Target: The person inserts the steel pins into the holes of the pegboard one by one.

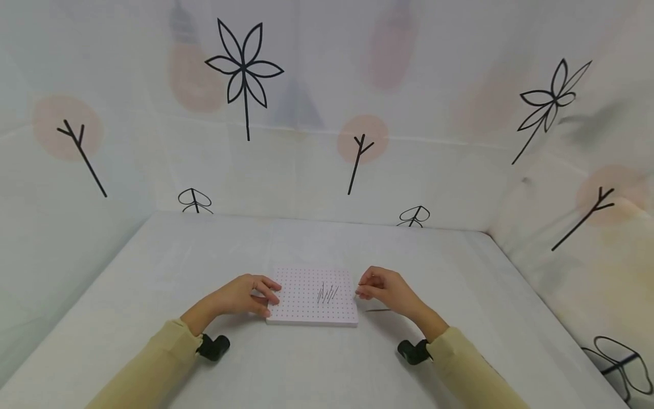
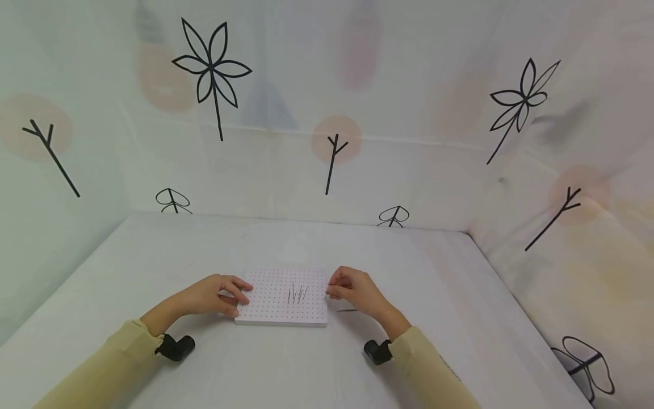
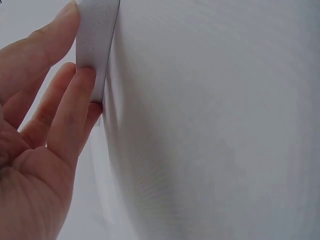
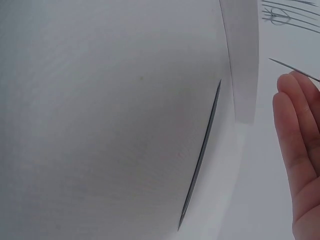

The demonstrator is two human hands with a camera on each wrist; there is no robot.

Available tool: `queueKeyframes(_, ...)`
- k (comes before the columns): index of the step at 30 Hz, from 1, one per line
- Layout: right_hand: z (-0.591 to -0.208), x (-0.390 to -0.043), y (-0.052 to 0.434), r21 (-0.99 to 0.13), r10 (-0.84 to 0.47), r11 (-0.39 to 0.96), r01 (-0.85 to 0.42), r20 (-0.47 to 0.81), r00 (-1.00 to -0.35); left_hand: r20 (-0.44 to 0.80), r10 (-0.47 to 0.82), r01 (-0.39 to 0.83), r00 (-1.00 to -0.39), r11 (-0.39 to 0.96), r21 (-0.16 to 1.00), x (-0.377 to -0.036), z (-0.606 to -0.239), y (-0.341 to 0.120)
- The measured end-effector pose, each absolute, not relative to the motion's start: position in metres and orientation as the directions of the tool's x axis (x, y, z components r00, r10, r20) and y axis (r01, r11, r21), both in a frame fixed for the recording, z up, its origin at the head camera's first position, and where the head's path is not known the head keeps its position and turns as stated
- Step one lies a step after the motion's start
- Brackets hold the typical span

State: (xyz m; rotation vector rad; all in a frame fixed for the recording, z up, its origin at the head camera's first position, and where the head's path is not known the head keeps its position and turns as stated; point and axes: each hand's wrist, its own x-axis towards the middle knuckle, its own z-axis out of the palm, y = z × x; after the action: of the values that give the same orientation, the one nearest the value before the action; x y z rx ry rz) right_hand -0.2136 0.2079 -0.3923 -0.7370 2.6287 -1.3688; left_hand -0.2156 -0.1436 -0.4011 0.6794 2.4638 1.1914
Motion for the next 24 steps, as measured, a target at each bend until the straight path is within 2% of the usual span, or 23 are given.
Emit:
queueKeyframes(11,-0.394,-0.214,0.195,-0.823,-0.497,0.420,-0.383,0.145,-0.856,-0.071,0.552,0.286,-0.831,0.534,0.796,-0.217,-0.403,-0.145)
queueKeyframes(24,-0.396,-0.214,0.178,-0.824,-0.526,0.412,-0.389,0.134,-0.840,-0.076,0.552,0.278,-0.830,0.530,0.801,-0.217,-0.403,-0.145)
